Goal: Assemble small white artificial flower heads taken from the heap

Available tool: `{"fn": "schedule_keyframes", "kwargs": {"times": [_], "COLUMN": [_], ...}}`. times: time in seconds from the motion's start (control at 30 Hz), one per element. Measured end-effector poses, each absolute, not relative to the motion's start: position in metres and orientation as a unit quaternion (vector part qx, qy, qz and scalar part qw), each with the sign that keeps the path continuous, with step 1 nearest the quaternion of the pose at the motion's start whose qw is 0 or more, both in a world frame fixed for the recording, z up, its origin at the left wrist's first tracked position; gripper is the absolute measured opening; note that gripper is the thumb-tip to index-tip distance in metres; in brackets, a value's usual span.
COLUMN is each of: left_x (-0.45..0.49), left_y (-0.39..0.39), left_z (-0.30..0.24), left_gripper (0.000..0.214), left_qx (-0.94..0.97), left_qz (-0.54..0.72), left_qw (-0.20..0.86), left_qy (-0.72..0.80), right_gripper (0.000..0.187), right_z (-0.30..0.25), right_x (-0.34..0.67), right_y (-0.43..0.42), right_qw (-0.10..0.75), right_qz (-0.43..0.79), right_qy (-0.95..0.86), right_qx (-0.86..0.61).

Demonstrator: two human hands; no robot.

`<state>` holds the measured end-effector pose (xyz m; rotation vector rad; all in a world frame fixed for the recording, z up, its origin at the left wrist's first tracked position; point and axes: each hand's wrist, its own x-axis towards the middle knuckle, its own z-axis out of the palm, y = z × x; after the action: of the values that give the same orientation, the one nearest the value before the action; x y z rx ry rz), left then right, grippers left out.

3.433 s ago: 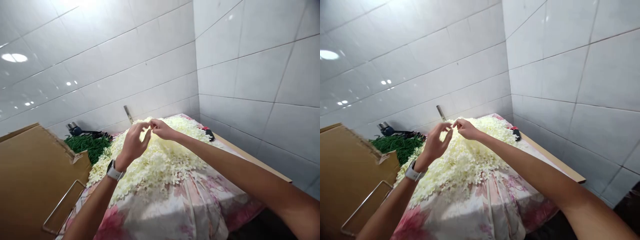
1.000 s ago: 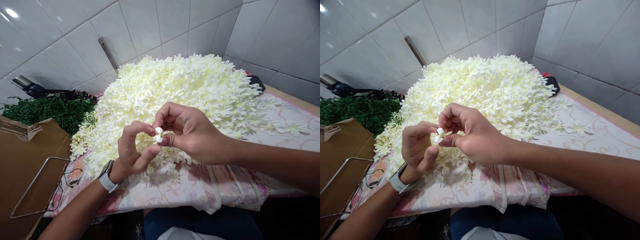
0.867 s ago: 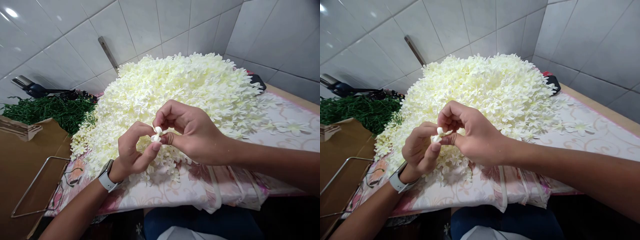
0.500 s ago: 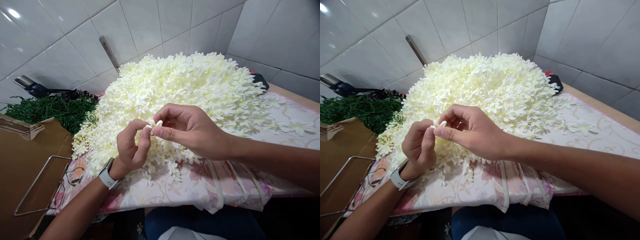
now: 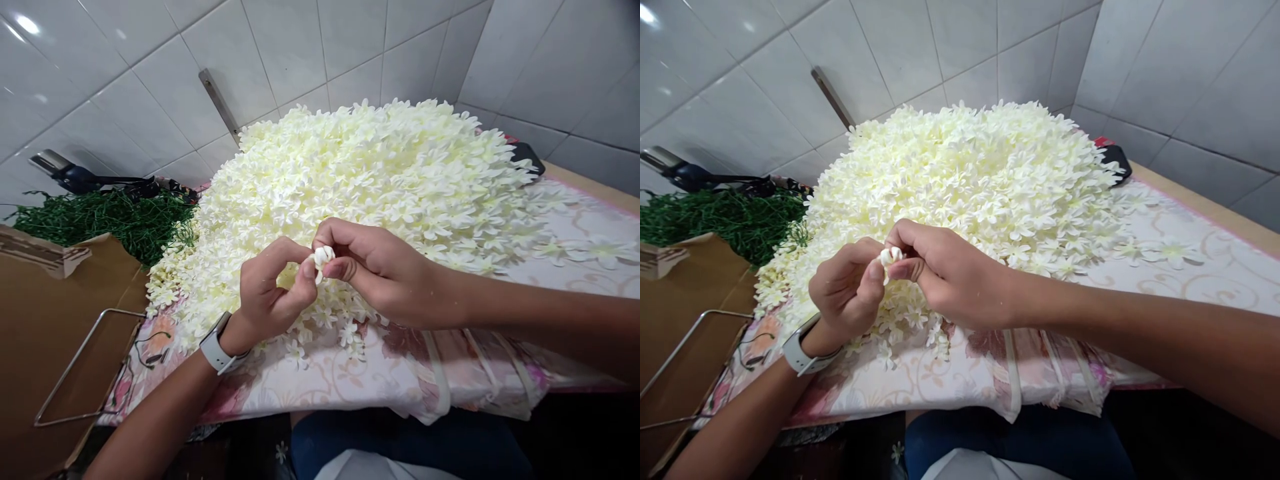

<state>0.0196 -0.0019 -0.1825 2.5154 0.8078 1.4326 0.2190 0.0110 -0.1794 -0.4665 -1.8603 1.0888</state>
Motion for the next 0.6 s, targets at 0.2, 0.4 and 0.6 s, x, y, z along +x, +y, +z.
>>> {"fn": "schedule_keyframes", "kwargs": {"times": [0.2,0.4,0.6], "left_x": [0.014,0.009,0.010], "left_y": [0.004,0.008,0.010], "left_z": [-0.186,-0.192,-0.190], "left_gripper": [0.010,0.018,0.021], "left_qx": [0.817,0.814,0.795], "left_qz": [0.498,0.509,0.545], "left_qw": [0.082,0.109,0.105], "left_qy": [0.279,0.257,0.245], "right_gripper": [0.029,0.030,0.020], "right_z": [-0.179,-0.174,-0.166], "right_x": [0.216,0.215,0.217], "right_y": [0.013,0.012,0.011], "right_qw": [0.484,0.476,0.485], "right_qz": [0.498,0.573,0.579], "right_qy": [-0.691,-0.637,-0.624], "right_qx": [-0.200,-0.200,-0.199]}}
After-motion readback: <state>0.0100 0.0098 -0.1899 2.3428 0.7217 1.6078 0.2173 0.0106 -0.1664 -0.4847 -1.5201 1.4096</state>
